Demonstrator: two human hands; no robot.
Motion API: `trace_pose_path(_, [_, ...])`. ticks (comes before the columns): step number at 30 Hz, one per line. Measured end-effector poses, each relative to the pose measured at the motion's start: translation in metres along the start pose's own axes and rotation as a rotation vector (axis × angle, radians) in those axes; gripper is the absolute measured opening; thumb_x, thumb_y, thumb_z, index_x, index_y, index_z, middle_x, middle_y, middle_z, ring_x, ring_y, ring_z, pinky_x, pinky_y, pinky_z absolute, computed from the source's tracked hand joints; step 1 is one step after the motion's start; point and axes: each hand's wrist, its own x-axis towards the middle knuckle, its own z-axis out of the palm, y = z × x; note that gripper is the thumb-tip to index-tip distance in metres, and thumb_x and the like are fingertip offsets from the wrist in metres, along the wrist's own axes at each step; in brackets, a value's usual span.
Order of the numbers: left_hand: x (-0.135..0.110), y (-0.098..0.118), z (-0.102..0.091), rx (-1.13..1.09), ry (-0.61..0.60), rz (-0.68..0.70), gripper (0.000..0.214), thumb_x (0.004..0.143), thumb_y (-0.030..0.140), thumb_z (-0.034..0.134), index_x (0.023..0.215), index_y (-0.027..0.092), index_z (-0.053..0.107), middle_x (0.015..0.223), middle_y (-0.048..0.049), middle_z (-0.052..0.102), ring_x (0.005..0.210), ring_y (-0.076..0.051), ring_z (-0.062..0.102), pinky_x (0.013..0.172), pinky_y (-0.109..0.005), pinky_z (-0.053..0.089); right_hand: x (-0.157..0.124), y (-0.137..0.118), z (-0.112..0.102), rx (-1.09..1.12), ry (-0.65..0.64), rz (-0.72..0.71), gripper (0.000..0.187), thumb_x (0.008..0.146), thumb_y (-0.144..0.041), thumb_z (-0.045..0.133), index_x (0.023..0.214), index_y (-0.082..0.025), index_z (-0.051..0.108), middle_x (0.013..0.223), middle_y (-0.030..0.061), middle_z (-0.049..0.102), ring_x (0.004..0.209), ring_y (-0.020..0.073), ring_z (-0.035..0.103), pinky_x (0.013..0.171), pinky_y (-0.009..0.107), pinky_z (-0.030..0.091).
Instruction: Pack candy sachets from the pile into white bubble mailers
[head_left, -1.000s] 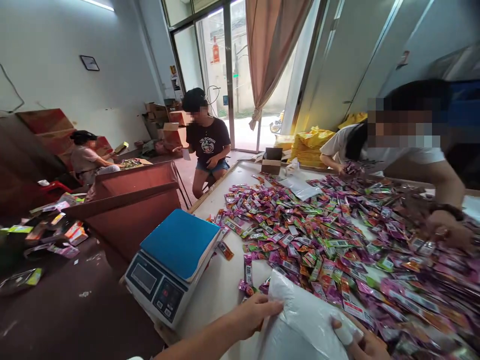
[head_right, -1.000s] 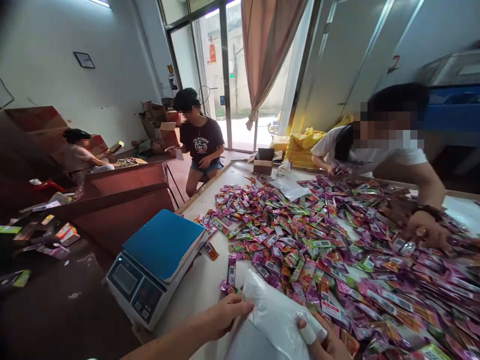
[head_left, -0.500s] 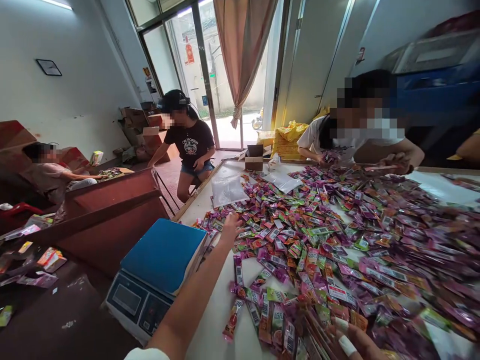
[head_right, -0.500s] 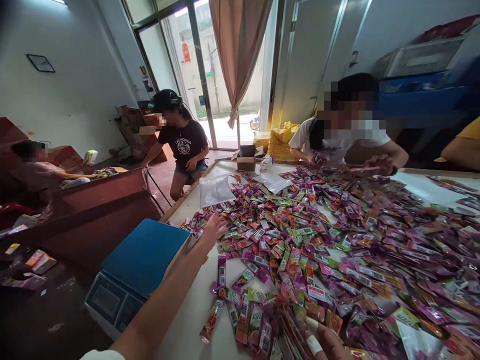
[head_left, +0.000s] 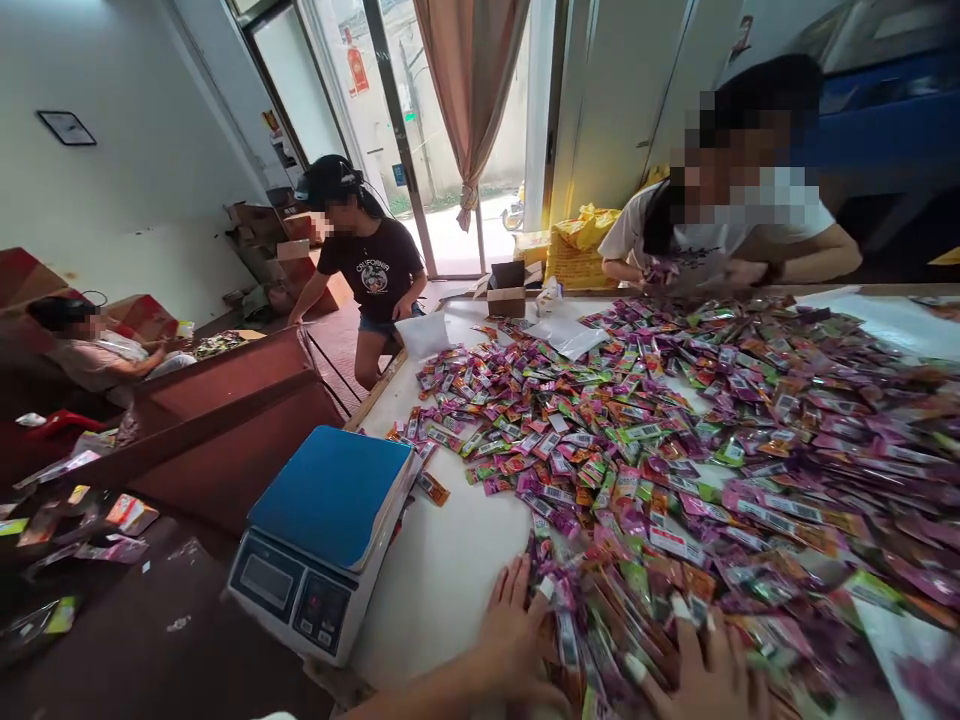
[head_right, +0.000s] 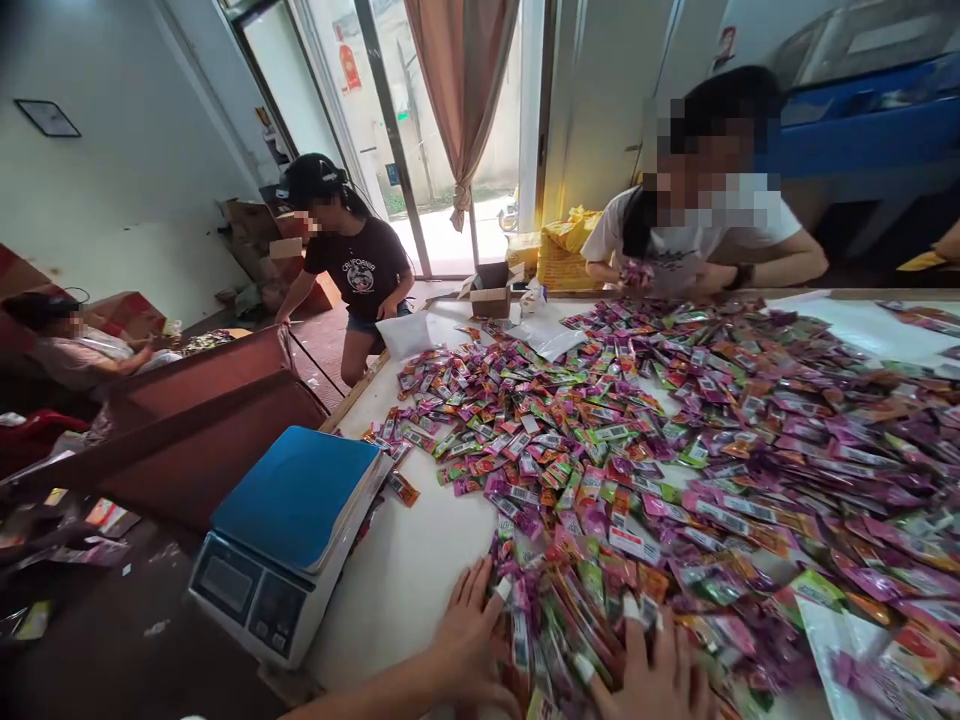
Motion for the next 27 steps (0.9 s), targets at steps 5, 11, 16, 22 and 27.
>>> trace_pose_path(5, [0.070, 0.022, -0.001, 0.036, 0.146, 0.071, 0.076, 0.051, 0.038, 0.081, 0.122, 0.020, 0.058, 0.144, -0.0191, 0.039, 0.134, -0.043, 0.032, 0.113, -0.054, 0.023, 0.079, -0.035, -0.004, -0.109, -0.076, 0.068, 0.051, 0.070, -0.031, 0.057, 0.121, -0.022, 0.053, 0.135, 0.0177, 0.044, 0.129, 0.0414, 0.036, 0.101, 0.060, 0.031])
trace_pose_path(11, [0.124, 0.032, -0.027, 0.109, 0.154, -0.009, 0.055, 0.067, 0.009, 0.053, 0.122, 0.016, 0.055, 0.129, -0.0161, 0.052, 0.123, -0.031, 0.046, 0.103, -0.048, 0.037, 0.128, -0.020, -0.021, 0.056, -0.175, 0.082, 0.051, 0.075, -0.030, 0.051, 0.124, -0.018, 0.052, 0.133, 0.0150, 0.045, 0.124, 0.0301, 0.043, 0.099, 0.043, 0.039])
trace_pose_path(16, [0.056, 0.008, -0.023, 0.222, 0.001, 0.088, 0.083, 0.066, 0.027, 0.064, 0.141, 0.019, 0.030, 0.154, -0.0185, 0.018, 0.142, -0.034, 0.018, 0.112, -0.054, 0.021, 0.040, -0.015, -0.031, -0.007, -0.144, -0.053, 0.067, 0.076, -0.052, 0.056, 0.133, -0.019, 0.044, 0.147, 0.0174, 0.028, 0.135, 0.0381, 0.026, 0.106, 0.055, 0.027])
trace_pose_path(22, [0.039, 0.011, -0.005, 0.371, -0.025, -0.011, 0.098, 0.055, 0.050, 0.077, 0.138, 0.021, 0.033, 0.153, -0.0189, 0.022, 0.142, -0.037, 0.018, 0.112, -0.055, 0.019, 0.013, -0.029, -0.021, -0.095, -0.120, 0.030, 0.055, 0.073, -0.033, 0.059, 0.126, -0.023, 0.050, 0.140, 0.0150, 0.040, 0.127, 0.0369, 0.037, 0.105, 0.055, 0.027])
trace_pose_path(27, [0.096, 0.038, -0.006, 0.268, 0.173, -0.026, 0.086, 0.068, 0.039, 0.069, 0.139, 0.018, 0.025, 0.147, -0.0204, 0.030, 0.137, -0.033, 0.030, 0.107, -0.050, 0.030, 0.068, -0.032, -0.025, 0.136, -0.123, 0.049, 0.059, 0.066, -0.017, 0.054, 0.125, -0.018, 0.049, 0.118, 0.0148, 0.050, 0.114, 0.0323, 0.048, 0.095, 0.048, 0.042])
